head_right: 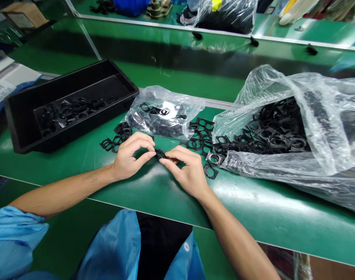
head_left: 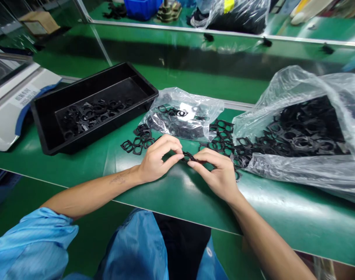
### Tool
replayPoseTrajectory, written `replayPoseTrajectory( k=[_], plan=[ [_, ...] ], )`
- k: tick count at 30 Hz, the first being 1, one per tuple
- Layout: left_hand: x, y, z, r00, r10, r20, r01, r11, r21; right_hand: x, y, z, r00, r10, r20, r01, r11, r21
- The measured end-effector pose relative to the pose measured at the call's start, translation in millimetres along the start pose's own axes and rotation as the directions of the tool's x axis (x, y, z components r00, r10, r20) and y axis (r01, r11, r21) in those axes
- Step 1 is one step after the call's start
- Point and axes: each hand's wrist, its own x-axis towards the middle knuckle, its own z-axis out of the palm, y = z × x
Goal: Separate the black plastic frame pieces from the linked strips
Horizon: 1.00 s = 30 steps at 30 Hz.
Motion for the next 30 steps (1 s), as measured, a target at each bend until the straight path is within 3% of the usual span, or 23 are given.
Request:
replayPoseTrajectory(
  k=[13,30],
  plan=[
    [0.0,0.2,0.5,0.999,-0.039,0.025,0.04,0.998,-0.051,0.3,2.1,-1.3,0.999,-0.04,0.018,0.04,0.999,-0.003],
    [-0.7,-1.5,-1.1,0.997,-0.045,0.068,0.05,0.996,-0.078,-0.3,0.5,-0.4,1.0,0.0,0.023,0.002,0.998,-0.068]
  ],
)
